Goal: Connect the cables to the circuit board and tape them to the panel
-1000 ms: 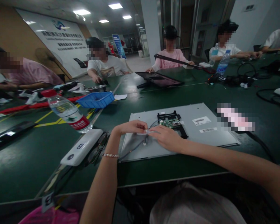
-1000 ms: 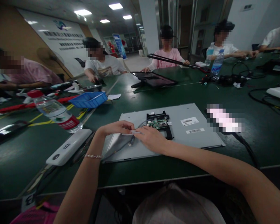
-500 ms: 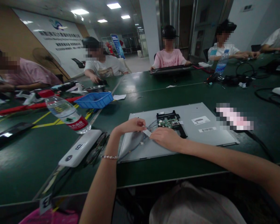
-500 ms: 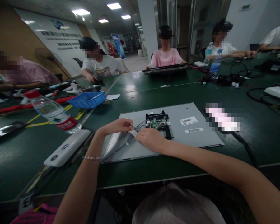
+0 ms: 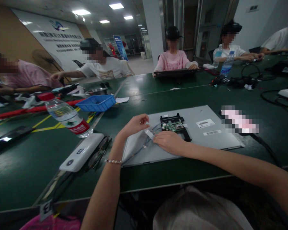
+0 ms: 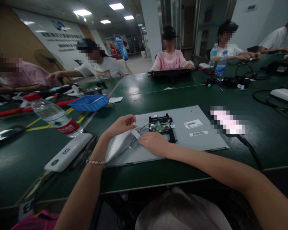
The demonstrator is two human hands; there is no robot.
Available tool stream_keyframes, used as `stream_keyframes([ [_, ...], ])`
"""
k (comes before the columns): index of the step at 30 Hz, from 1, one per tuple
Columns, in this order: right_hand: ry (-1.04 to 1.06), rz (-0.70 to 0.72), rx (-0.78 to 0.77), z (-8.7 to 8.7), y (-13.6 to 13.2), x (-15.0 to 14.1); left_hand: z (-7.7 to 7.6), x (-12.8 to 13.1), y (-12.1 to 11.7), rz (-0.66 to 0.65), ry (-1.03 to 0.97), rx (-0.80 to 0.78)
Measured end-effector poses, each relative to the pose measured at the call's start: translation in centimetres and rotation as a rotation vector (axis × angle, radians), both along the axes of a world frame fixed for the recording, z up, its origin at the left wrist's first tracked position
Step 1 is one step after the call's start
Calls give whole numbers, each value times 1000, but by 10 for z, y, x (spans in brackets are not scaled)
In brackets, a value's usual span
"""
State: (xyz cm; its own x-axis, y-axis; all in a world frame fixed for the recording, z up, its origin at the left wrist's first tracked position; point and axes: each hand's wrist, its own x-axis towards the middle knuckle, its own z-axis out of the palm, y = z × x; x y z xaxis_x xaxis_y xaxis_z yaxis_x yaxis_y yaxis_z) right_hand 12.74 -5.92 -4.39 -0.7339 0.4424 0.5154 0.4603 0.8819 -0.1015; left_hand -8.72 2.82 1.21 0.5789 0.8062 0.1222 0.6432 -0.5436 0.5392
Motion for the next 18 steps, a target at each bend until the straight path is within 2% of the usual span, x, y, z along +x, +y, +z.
stream_keyframes([
  [5,-32,-6,5,2,0,0,1,1,-3,-49,97,-122],
  [10,-4,-5,18,5,-2,-1,-2,-7,1,-189,118,-253],
  [14,61,5,-3,24,-8,4,-1,-11,4,-147,54,-184],
  [18,130,-89,-102,45,-3,34,-8,-16,10,-30,100,-59],
])
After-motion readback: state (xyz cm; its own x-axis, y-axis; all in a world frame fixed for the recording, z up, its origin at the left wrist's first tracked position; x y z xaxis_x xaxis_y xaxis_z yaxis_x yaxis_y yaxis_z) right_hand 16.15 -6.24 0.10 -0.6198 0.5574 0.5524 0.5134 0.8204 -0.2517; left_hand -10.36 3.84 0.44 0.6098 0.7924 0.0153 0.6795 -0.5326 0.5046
